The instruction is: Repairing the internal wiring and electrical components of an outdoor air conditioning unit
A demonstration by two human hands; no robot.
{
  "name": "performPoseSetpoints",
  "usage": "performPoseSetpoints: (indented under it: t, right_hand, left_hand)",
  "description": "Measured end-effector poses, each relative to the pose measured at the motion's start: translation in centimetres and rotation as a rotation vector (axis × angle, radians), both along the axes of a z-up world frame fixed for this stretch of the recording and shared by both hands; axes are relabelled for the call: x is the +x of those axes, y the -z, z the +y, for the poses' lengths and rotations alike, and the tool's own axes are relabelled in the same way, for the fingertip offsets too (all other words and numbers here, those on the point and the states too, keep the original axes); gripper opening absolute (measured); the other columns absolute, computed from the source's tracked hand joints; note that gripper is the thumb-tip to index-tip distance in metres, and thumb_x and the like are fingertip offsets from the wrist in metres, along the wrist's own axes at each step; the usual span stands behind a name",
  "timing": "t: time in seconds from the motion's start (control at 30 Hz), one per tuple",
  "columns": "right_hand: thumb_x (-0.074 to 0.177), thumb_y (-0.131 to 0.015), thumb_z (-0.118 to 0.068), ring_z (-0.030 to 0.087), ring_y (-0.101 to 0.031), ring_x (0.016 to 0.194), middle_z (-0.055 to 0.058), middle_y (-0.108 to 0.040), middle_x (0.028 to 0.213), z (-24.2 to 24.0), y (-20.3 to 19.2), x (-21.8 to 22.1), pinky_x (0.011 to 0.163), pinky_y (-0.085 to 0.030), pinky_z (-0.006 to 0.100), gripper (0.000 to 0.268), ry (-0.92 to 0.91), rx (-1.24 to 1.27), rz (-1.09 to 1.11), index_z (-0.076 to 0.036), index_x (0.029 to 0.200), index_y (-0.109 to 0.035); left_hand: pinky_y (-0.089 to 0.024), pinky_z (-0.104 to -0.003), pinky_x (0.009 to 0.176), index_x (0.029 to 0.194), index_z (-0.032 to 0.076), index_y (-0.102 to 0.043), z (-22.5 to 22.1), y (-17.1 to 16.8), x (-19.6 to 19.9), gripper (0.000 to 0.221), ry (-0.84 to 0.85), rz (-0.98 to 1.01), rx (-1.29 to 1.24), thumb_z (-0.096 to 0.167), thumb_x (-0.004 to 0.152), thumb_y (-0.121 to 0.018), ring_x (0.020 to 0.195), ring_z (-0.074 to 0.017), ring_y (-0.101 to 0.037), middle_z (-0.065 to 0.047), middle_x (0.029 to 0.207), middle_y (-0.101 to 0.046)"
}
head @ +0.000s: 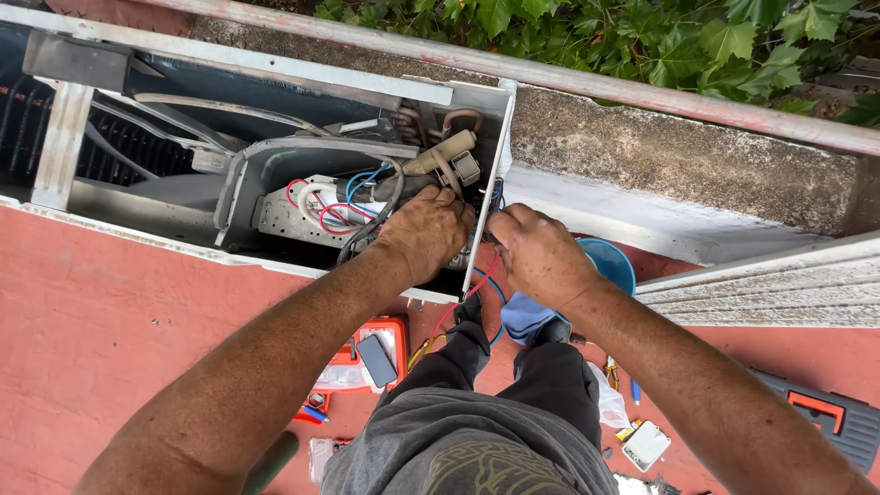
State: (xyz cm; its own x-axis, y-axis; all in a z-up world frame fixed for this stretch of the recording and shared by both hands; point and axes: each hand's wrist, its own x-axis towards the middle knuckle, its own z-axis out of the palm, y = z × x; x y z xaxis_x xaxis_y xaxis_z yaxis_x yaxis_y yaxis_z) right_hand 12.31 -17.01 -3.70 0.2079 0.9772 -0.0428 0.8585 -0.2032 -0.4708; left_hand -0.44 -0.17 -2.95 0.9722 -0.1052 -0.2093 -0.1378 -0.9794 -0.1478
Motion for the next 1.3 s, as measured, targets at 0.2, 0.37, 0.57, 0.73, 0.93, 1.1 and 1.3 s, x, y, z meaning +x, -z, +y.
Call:
performPoseSetpoints:
  t: [0.2,0.37,0.57,0.73,0.93,1.1,1.3]
  right_hand:
    - [0.087,-0.072,-0.018,0.035,-0.073,0.091,0.01,-0.064,0.098,0.2,0.3,-0.1,0.079,-0.062,0.045,0.024,-0.006,-0.001,-0.068,-0.011,0.107,-0.06]
    - [0.087,-0.073,-0.025,0.034,-0.073,0.087,0.009,-0.064,0.093,0.5,0.3,-0.3,0.075,-0.063,0.044,0.028,-0.013,-0.005,-0.151,-0.011,0.106,-0.059]
    - [0.088,-0.073,-0.035,0.033,-0.074,0.08,0.01,-0.065,0.085,1.5,-1.2,-0.5,0.071,-0.062,0.045,0.033,0.02,-0.066,-0.242,-0.01,0.104,-0.057]
    - [0.076,-0.075,-0.025,0.04,-0.069,0.099,0.013,-0.057,0.109,2.5,-2.3,-0.2,0.081,-0.062,0.052,0.046,0.083,-0.124,-0.024,-0.007,0.111,-0.052]
    - [0.083,-0.064,-0.02,0.042,-0.07,0.095,0.013,-0.055,0.102,2.5,-0.7,-0.4,0.081,-0.06,0.052,0.035,0.098,-0.154,0.047,-0.005,0.111,-0.049]
    - [0.092,-0.061,-0.035,0.037,-0.074,0.085,0.011,-0.063,0.091,2.6,-1.6,-0.4,0.077,-0.06,0.05,0.032,0.123,-0.165,-0.135,-0.008,0.108,-0.052]
    - [0.088,-0.062,-0.022,0.043,-0.068,0.1,0.015,-0.056,0.103,2.4,-1.7,-0.2,0.085,-0.059,0.052,0.032,0.077,-0.188,0.044,-0.003,0.111,-0.052]
  left_hand:
    - [-0.045,-0.041,0.087,0.109,0.005,-0.065,-0.2,-0.8,-0.1,0.027,-0.005,-0.003,-0.003,0.013,0.084,-0.066,0.102,-0.0313,-0.064,-0.012,0.094,-0.073]
    - [-0.045,-0.042,0.088,0.111,0.004,-0.065,-0.2,-1.1,-0.1,0.028,-0.001,0.01,-0.004,0.012,0.085,-0.066,0.103,-0.032,-0.064,-0.013,0.094,-0.073]
    - [-0.045,-0.042,0.088,0.113,0.004,-0.064,0.0,-1.2,0.0,0.03,-0.005,0.045,-0.009,0.012,0.085,-0.065,0.103,-0.0316,-0.064,-0.012,0.095,-0.073]
    - [-0.044,-0.041,0.088,0.116,0.004,-0.063,-0.1,-1.8,0.2,0.033,-0.011,0.083,-0.007,0.012,0.084,-0.066,0.105,-0.0312,-0.064,-0.011,0.097,-0.073]
    - [-0.043,-0.042,0.091,0.12,0.002,-0.062,0.0,-1.5,0.1,0.037,-0.01,0.114,-0.008,0.011,0.084,-0.066,0.108,-0.0321,-0.062,-0.013,0.099,-0.073]
    - [-0.043,-0.042,0.09,0.12,0.002,-0.062,0.0,-1.8,0.3,0.038,0.0,0.115,-0.012,0.01,0.083,-0.066,0.107,-0.0322,-0.062,-0.012,0.098,-0.073]
    - [-0.043,-0.041,0.09,0.12,0.003,-0.062,-0.2,-2.3,0.3,0.038,-0.003,0.108,-0.008,0.011,0.083,-0.066,0.107,-0.0319,-0.062,-0.012,0.098,-0.073]
